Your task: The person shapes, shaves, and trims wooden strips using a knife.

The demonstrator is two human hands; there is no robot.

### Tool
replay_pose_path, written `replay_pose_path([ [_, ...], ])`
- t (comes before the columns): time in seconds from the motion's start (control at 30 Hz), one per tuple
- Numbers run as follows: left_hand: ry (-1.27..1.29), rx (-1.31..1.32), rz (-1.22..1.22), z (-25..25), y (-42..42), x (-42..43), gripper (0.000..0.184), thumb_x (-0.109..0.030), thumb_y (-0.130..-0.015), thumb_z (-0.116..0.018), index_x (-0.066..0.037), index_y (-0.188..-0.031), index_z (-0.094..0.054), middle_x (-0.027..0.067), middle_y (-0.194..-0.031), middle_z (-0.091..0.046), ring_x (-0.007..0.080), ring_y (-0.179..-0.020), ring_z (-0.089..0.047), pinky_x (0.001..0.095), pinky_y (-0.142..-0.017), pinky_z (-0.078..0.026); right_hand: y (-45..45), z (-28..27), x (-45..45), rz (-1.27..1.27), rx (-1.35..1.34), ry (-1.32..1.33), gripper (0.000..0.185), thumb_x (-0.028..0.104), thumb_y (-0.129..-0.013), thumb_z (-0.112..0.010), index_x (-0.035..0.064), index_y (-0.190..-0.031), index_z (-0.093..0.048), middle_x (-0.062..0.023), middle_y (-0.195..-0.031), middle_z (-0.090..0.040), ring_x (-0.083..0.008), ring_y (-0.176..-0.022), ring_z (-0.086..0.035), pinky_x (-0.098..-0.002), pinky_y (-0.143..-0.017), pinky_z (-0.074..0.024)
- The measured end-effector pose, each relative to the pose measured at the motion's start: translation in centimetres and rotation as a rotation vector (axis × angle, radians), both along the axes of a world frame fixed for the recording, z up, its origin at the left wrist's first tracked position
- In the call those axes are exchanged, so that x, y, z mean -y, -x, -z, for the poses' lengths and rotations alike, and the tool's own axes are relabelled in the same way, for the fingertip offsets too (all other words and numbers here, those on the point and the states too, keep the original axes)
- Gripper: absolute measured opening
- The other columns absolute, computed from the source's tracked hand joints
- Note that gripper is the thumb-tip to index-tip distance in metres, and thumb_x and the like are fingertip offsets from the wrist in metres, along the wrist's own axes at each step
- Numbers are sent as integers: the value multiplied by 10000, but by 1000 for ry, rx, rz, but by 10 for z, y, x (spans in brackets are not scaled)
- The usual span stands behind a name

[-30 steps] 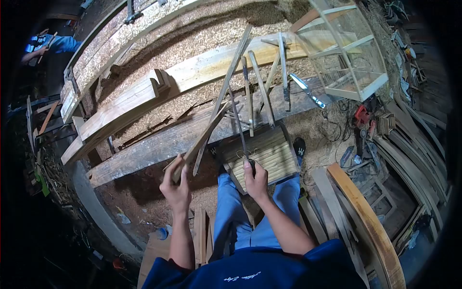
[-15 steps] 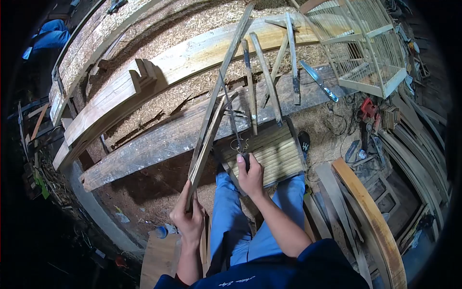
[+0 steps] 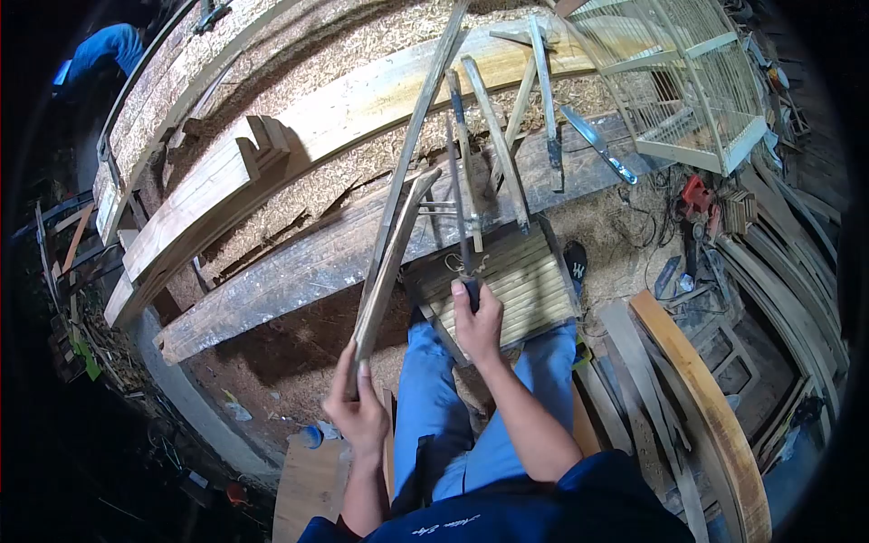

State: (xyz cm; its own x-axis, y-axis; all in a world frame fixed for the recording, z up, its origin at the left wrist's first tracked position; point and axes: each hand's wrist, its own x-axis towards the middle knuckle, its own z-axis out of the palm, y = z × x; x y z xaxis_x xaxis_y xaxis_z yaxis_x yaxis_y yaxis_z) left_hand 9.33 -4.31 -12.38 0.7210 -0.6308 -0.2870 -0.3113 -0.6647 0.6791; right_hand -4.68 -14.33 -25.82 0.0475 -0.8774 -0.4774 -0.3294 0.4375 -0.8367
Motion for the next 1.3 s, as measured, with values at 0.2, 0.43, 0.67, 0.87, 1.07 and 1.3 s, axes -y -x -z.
replay_pose_path([
  [0.2, 158, -578, -280, 29, -64, -1, 361, -135, -1002, -696, 28, -1323, -663, -22, -792, -652, -5, -525, -434, 183, -439, -273, 16, -8, 56, 117, 106, -5, 304, 239, -930, -811, 23, -830, -622, 14, -672, -548, -89, -609, -481, -293, -546, -415],
  [0.43, 110, -811, -168, 73, -143, 23, 451, -156, -974, -676, 58, -1364, -603, -56, -645, -491, 23, -454, -364, 212, -403, -272, 29, -32, 145, 246, 313, 59, 152, 113, -962, -745, 31, -1011, -626, -69, -880, -694, -116, -664, -652, -259, -586, -553],
  [0.67, 67, -1048, 2, 88, -181, 58, 432, -106, -934, -689, 58, -1329, -624, -62, -648, -489, 16, -442, -350, 191, -385, -259, 49, -26, 181, 54, 616, 36, 124, 93, -982, -682, 34, -1072, -620, -198, -1266, -696, -140, -829, -707, -280, -600, -612],
  [0.87, 84, -1195, -59, 111, -188, 75, 436, -101, -895, -706, 46, -1302, -649, -79, -665, -494, 11, -442, -322, 188, -371, -209, 51, -54, 165, 152, 843, -179, 120, 124, -1017, -636, 46, -1100, -598, -143, -1022, -710, -187, -747, -698, -317, -592, -597],
  [1.07, 90, -1271, -64, 110, -186, 88, 427, -94, -900, -711, 52, -1294, -636, -44, -710, -567, 15, -430, -340, 176, -358, -229, 53, -63, 162, 213, 942, -192, 263, 246, -1007, -689, 123, -1218, -590, -69, -1049, -648, -192, -782, -644, -325, -586, -544],
  [1.3, 100, -1297, 10, 122, -198, 84, 388, -109, -910, -711, 40, -1258, -633, 3, -758, -640, 12, -422, -358, 170, -346, -242, 56, -78, 163, 160, 1023, -204, 212, 146, -983, -701, 62, -1133, -578, -221, -1201, -685, -226, -789, -705, -331, -596, -605],
])
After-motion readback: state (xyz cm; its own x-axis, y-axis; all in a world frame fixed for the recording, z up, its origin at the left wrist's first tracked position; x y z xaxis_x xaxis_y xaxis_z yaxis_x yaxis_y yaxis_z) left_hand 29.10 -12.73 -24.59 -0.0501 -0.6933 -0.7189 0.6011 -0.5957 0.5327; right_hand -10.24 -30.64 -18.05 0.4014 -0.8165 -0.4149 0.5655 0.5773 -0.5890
